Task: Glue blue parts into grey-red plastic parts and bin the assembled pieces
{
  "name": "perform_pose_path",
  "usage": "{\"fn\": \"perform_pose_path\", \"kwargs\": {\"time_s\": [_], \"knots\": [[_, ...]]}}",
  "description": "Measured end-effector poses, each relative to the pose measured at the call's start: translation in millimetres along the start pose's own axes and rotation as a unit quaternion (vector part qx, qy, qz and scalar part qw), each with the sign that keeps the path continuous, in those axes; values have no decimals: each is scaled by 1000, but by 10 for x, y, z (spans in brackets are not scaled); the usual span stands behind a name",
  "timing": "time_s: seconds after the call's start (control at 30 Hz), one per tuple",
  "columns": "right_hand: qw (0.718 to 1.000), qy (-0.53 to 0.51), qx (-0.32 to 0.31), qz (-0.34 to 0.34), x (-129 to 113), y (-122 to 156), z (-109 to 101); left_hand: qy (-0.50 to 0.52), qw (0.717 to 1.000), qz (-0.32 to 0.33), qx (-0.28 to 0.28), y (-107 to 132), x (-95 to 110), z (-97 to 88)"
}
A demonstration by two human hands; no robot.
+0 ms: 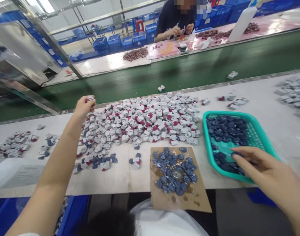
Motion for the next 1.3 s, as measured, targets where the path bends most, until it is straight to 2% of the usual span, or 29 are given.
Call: {"fn": "perform_pose_path", "kwargs": {"time_s": [0.1,0.2,0.27,0.33,0.4,0.47,0.53,0.63,0.7,0.8,0.97,1.07,1.17,1.3], "knots": [[995,-72,-75,9,-134,121,9,88,996,-14,-31,643,20,-47],[988,-114,-104,-26,-413,312,95,142,987,-19,-75,1348,-13,15],[984,-124,-111,-60,-601,456,219,163,980,-8,-116,1819,-68,141],[979,-107,-108,-132,-803,596,377,183,970,9,-157,2247,-150,317],[968,-77,-107,-214,-977,719,560,213,961,6,-175,2591,-272,494],[954,-46,-124,-271,-1074,798,753,250,948,-35,-192,2849,-420,669],[944,-22,-141,-296,-1087,819,906,286,925,-104,-227,3048,-554,834],[932,34,-161,-323,-1033,804,1046,326,884,-194,-274,3252,-671,983],[923,73,-176,-335,-988,799,1107,336,867,-230,-288,3326,-715,1020],[910,119,-195,-347,-958,813,1178,343,857,-262,-280,3374,-775,1041],[900,152,-214,-347,-991,768,1240,352,850,-277,-278,3410,-778,1098],[901,125,-221,-351,-1032,684,1185,366,842,-281,-280,3423,-725,1119],[916,67,-201,-341,-1125,630,1035,387,837,-281,-267,3423,-693,1125],[938,-28,-174,-298,-1375,727,842,400,839,-253,-266,3431,-670,1150]]}}
Point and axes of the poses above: each hand's wrist, its own y-axis away from the middle knuckle, its own z-axis out of the palm, x = y × z, the point moved 6 cm from there along -y, towards the middle knuckle, and after that the axes turned 4 degrees about -z, right-handed, at the moved point
